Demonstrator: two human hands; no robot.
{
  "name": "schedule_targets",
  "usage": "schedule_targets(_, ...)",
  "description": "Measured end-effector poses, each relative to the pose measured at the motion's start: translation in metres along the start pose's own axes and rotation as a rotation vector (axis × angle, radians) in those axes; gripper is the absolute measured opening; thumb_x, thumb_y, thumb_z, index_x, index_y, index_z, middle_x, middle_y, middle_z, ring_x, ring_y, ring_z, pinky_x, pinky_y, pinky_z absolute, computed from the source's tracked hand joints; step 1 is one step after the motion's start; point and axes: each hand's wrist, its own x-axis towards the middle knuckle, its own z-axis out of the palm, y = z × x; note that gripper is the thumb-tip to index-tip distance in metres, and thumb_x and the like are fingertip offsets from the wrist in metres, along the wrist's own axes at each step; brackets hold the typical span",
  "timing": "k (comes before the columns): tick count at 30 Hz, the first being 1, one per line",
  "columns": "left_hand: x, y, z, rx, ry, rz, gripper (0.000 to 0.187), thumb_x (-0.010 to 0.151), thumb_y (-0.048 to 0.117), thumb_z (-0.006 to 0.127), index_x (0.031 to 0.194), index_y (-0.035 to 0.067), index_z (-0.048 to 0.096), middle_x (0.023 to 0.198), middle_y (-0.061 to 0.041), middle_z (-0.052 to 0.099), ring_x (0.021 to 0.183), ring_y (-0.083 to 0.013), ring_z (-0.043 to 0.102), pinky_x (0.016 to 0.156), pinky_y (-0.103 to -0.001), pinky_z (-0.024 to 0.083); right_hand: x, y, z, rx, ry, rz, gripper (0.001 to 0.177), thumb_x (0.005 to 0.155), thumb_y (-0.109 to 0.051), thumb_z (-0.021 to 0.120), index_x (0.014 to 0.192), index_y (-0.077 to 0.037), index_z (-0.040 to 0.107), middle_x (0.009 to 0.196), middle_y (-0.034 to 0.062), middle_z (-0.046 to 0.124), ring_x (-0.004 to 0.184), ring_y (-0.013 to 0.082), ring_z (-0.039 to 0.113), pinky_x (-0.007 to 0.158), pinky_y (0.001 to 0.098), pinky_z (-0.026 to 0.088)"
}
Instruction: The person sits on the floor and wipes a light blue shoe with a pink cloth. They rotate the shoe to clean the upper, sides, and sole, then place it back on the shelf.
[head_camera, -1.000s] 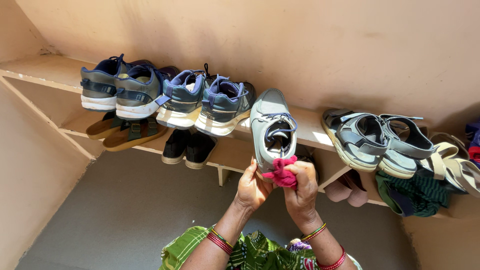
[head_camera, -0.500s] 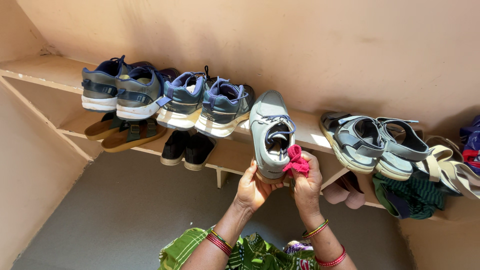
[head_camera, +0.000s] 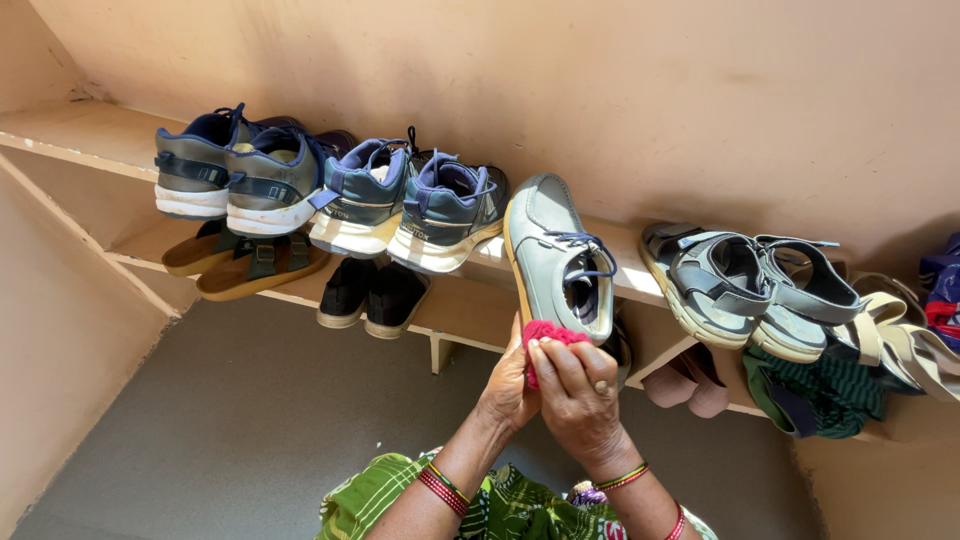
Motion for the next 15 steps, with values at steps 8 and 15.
schedule_targets(8, 0.002, -0.002, 0.003, -0.062, -0.008, -0.086, 0.055, 0.112, 0.037, 0.045, 0.157, 0.007, 0.035, 0.138, -0.015, 0.056, 0.122, -0.0231, 0.062, 0.107, -0.037, 0.054, 0.02, -0.006, -0.016, -0.001, -0.023, 0.029, 0.036, 0.085, -0.01, 0.07, 0.12, -0.005, 0.07, 0.122, 0.0063, 0.066, 0.115, 0.0254, 0.059, 0.102, 0.0437, 0.041)
schedule_targets(15, 0.005, 0.001, 0.005, 0.14, 0.143, -0.094, 0.047, 0.106, 0.036, 0.044, 0.151, 0.023, 0.039, 0.14, -0.001, 0.056, 0.127, -0.0116, 0.056, 0.109, -0.029, 0.047, 0.037, 0.008, -0.004, 0.025, -0.081, 0.073, 0.039, 0.086, -0.01, 0.065, 0.123, -0.001, 0.065, 0.119, 0.013, 0.066, 0.118, 0.0319, 0.06, 0.11, 0.049, 0.04)
